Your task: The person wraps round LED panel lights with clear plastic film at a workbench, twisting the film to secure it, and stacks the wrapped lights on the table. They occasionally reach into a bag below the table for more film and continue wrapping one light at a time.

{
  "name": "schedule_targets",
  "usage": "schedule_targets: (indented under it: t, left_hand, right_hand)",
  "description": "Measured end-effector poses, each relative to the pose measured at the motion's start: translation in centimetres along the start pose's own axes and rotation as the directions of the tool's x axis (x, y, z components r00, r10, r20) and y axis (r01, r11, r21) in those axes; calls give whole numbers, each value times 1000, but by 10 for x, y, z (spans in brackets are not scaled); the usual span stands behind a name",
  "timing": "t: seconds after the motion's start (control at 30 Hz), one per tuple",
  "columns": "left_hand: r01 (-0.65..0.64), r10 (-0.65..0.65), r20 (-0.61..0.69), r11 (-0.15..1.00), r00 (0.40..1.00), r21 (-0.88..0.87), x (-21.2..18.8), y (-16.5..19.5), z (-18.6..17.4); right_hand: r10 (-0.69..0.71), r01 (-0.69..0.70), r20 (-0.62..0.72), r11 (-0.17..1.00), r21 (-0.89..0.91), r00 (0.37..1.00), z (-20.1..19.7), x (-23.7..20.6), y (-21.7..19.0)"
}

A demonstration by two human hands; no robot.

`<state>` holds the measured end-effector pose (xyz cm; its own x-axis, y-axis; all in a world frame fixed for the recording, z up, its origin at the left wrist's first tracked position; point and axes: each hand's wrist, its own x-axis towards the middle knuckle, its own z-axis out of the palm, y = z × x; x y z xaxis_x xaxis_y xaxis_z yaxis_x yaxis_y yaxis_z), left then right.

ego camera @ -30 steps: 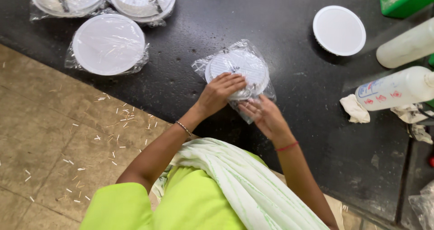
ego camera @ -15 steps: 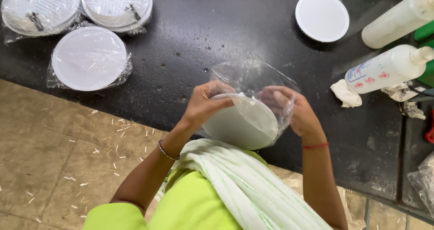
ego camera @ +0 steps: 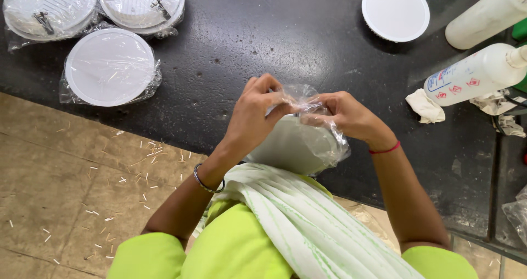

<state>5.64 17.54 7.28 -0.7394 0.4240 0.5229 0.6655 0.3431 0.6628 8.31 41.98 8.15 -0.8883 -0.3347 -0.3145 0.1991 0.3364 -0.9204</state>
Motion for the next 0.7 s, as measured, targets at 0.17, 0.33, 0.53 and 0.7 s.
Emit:
schedule_targets:
  t: [0.17,0.33,0.53,0.7]
  left_hand:
    - [106,-98,82,990,992,-92,14,14,0]
    - [109,-78,161,975,984,-193,14,19,2]
    - [69,-20,319,987,947,-142,12,5,-2]
    - [144,-93,316,979,944,-141,26,-3,-1]
  right_hand:
    - [-146,141,-27,980,-143,989,6,5,7]
    - [-203,192,-100,975,-113,974,12,5,24]
    - [-233,229,-105,972,-48,967,8,8,43]
    - [-211,221,-90,968,116,973,11,10,50]
